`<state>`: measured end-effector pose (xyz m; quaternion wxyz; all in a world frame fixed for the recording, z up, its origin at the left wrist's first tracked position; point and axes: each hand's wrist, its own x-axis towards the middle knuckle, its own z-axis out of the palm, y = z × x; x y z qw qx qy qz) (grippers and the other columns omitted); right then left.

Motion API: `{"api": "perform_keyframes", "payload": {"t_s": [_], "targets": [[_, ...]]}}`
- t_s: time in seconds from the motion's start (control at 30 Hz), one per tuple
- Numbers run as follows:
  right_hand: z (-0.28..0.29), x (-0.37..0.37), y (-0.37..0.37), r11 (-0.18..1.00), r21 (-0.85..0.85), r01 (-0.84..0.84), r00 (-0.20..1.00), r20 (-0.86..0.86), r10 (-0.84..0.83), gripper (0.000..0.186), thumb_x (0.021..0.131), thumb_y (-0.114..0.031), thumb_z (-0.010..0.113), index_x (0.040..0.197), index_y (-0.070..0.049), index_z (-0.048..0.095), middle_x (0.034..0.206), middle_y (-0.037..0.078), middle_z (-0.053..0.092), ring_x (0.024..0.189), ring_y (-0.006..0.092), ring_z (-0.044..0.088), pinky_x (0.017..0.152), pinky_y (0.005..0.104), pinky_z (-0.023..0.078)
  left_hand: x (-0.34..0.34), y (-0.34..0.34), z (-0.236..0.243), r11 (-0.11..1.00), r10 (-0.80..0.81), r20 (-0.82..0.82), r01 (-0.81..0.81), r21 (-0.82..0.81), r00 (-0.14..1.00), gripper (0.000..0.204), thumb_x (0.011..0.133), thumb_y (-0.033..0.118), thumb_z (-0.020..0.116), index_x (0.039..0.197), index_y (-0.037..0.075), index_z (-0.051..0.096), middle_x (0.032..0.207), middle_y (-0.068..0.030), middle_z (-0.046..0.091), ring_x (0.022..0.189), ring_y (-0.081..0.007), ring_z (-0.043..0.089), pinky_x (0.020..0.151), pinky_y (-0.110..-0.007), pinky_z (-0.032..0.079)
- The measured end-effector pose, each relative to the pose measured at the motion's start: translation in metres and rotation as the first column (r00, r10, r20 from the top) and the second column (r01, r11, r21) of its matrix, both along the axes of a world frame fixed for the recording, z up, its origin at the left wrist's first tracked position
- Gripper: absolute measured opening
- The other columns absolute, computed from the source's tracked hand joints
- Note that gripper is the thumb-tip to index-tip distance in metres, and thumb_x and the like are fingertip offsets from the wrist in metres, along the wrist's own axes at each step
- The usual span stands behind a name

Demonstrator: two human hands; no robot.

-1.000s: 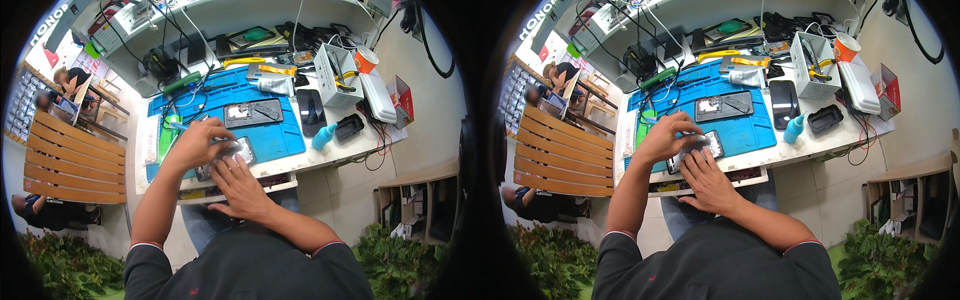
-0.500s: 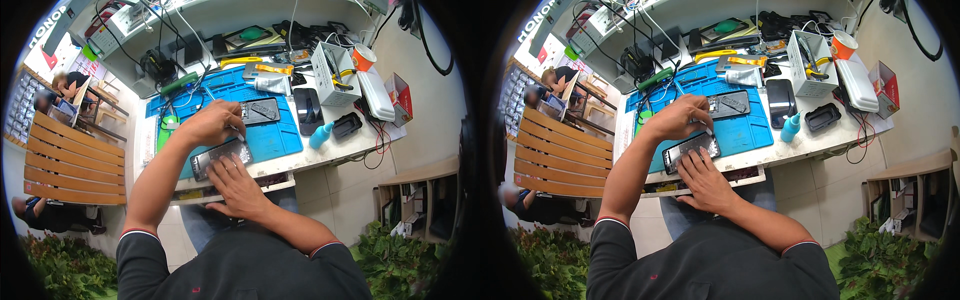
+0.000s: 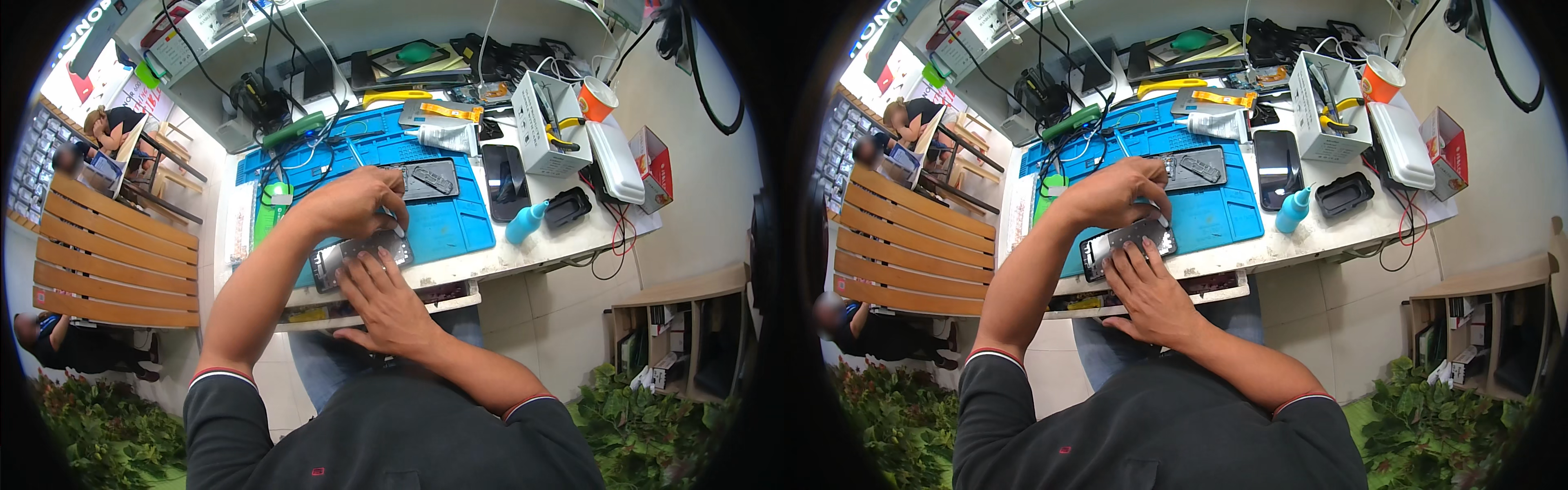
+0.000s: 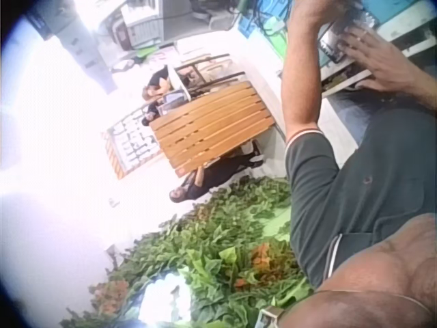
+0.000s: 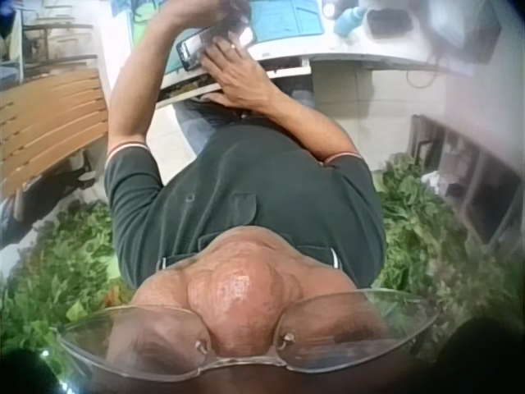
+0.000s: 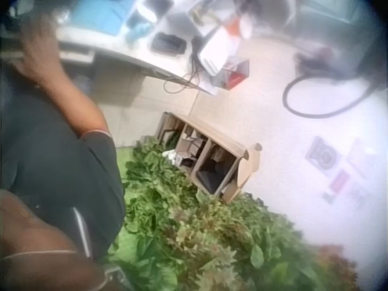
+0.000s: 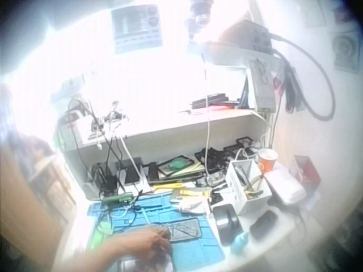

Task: The person prepares a mobile phone for screen replacement by applying liquid from a small bottle to the edges and using a thin tool to separate the screen from the frame. They then handle the detached screen and use a charging cable to test the device.

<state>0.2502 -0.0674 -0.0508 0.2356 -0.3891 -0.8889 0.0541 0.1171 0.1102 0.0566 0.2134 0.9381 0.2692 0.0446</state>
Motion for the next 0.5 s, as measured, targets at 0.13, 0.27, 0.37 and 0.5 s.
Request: {"api": "perform_keyframes", "payload": {"t_s": [0.13,0.27,0.37,0.5], "targets": [[0.0007,-0.0006,-0.0001,1.0,0.004,-0.008,1.0,0.003,0.008,0.099,0.103,-0.075,0.066,0.163,0.003,0.056,0.164,0.024,0.055,0.161,0.0441,0.043,0.141,0.0636,0.022,-0.007,0.0039,-0.0007,0.986,0.127,-0.043,-0.121,0.117,0.991,0.019,0.088,0.013,0.093,0.106,0.019,0.093,0.107,-0.0036,0.067,0.113,-0.0291,0.066,0.102,-0.044,0.053],[0.0006,-0.0002,0.0,1.0,-0.001,-0.003,1.0,0.008,0.003,0.099,0.103,-0.075,0.066,0.163,0.003,0.055,0.165,0.025,0.054,0.161,0.0438,0.043,0.141,0.0635,0.022,-0.0048,0.0016,0.0075,0.996,0.087,-0.056,-0.089,-0.029,0.995,0.018,0.09,0.015,0.092,0.107,0.02,0.093,0.112,-0.004,0.067,0.118,-0.029,0.066,0.104,-0.044,0.053],[0.0009,-0.0004,0.0,1.0,0.001,-0.006,1.0,0.002,0.006,0.099,0.103,-0.075,0.066,0.163,0.003,0.055,0.165,0.025,0.054,0.162,0.0437,0.043,0.141,0.0635,0.022,-0.007,0.0009,0.0037,0.994,0.107,-0.083,-0.109,-0.015,0.991,0.018,0.09,0.015,0.092,0.108,0.021,0.093,0.113,-0.0039,0.068,0.12,-0.0288,0.066,0.106,-0.044,0.053],[0.0015,0.0001,0.0003,1.0,-0.001,-0.007,1.0,0.006,0.007,0.1,0.103,-0.075,0.066,0.164,0.004,0.055,0.166,0.025,0.053,0.162,0.0436,0.042,0.141,0.0636,0.021,-0.0068,0.0005,0.0037,0.992,0.125,-0.088,-0.127,-0.02,0.988,0.018,0.091,0.016,0.092,0.109,0.021,0.093,0.113,-0.0034,0.068,0.12,-0.0283,0.066,0.106,-0.044,0.053]]}}
